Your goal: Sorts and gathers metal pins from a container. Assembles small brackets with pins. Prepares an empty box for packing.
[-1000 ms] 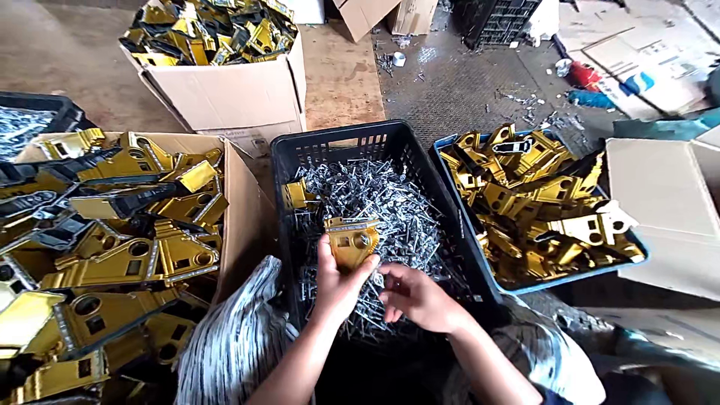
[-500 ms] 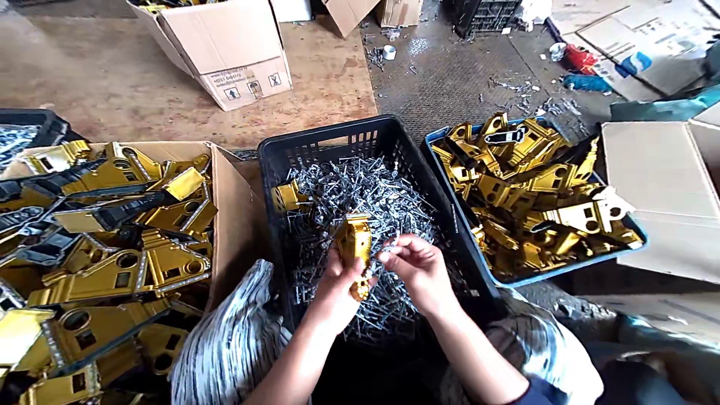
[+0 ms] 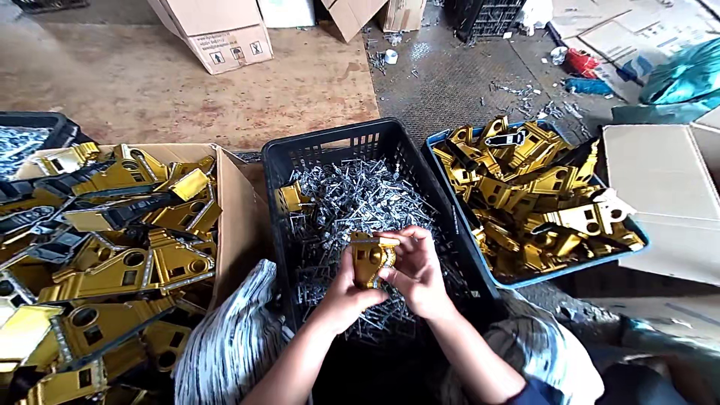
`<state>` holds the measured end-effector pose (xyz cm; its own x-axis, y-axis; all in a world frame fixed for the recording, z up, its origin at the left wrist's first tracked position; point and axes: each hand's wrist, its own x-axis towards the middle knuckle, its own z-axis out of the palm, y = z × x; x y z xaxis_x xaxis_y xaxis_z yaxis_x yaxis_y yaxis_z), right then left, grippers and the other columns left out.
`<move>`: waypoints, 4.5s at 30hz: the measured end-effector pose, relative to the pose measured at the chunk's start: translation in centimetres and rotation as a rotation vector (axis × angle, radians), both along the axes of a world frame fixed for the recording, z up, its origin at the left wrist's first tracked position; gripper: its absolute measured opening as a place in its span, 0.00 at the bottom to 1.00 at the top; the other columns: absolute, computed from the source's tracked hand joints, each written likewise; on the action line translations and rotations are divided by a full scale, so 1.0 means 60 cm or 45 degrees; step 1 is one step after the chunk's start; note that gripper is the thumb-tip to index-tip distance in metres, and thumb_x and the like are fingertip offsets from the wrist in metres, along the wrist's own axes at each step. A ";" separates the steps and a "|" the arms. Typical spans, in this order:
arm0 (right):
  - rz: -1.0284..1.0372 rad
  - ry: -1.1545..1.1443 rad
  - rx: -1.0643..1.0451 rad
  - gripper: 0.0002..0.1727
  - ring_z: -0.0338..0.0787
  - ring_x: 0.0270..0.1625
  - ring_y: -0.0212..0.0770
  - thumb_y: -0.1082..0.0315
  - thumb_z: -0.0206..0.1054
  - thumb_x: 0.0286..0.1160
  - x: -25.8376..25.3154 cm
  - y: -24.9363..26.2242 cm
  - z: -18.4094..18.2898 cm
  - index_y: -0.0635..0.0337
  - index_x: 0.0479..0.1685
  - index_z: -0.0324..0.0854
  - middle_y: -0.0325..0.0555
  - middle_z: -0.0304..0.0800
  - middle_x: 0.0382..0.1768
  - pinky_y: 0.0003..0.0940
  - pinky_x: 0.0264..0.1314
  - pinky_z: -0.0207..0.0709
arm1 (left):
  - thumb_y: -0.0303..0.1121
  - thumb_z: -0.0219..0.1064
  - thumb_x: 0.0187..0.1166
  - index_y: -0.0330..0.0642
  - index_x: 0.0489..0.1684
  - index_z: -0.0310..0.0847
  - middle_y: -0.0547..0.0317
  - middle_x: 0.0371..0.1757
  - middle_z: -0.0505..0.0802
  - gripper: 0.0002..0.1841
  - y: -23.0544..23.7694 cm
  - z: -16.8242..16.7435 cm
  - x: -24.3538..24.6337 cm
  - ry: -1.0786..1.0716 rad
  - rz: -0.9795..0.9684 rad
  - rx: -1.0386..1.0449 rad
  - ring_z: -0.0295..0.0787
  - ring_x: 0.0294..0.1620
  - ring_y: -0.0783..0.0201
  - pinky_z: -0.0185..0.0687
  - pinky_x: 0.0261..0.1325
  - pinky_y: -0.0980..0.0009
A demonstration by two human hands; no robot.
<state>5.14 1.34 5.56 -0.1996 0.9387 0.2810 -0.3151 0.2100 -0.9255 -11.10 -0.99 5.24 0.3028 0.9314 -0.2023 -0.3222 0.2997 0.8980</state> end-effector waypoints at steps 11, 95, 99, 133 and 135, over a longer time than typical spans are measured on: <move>-0.161 -0.418 -0.246 0.34 0.91 0.63 0.45 0.68 0.65 0.76 0.001 0.007 -0.024 0.70 0.82 0.60 0.58 0.84 0.69 0.39 0.60 0.89 | 0.17 0.68 0.74 0.43 0.77 0.54 0.51 0.46 0.83 0.33 0.054 0.054 -0.081 -0.156 1.318 -0.049 0.83 0.32 0.64 0.84 0.34 0.67; 0.200 -0.814 -0.182 0.16 0.93 0.49 0.27 0.80 0.56 0.77 0.019 0.010 -0.072 0.61 0.58 0.81 0.30 0.94 0.51 0.29 0.56 0.89 | 0.49 0.64 0.85 0.35 0.85 0.64 0.30 0.74 0.81 0.35 -0.131 0.116 -0.772 1.815 1.265 -0.138 0.78 0.76 0.33 0.68 0.77 0.33; 0.162 -0.817 -0.195 0.15 0.93 0.50 0.26 0.80 0.57 0.77 0.013 0.007 -0.074 0.62 0.59 0.81 0.29 0.94 0.51 0.29 0.59 0.89 | 0.58 0.65 0.79 0.42 0.97 0.32 0.24 0.90 0.55 0.54 -0.025 0.084 -0.845 1.830 1.460 -0.327 0.49 0.90 0.24 0.42 0.79 0.18; 0.134 -0.837 -0.046 0.14 0.92 0.49 0.25 0.73 0.61 0.75 0.018 -0.023 -0.070 0.69 0.56 0.84 0.39 0.93 0.50 0.24 0.56 0.87 | 0.24 0.62 0.80 0.55 0.55 0.95 0.51 0.66 0.91 0.17 -0.324 0.085 -0.512 1.817 0.229 0.133 0.86 0.71 0.49 0.77 0.73 0.41; 0.132 -0.856 0.027 0.15 0.93 0.49 0.26 0.71 0.63 0.75 0.031 -0.025 -0.064 0.69 0.57 0.85 0.41 0.94 0.50 0.25 0.56 0.88 | 0.33 0.65 0.82 0.55 0.62 0.91 0.52 0.67 0.90 0.15 -0.305 0.103 -0.499 1.925 0.307 0.211 0.86 0.70 0.49 0.78 0.72 0.39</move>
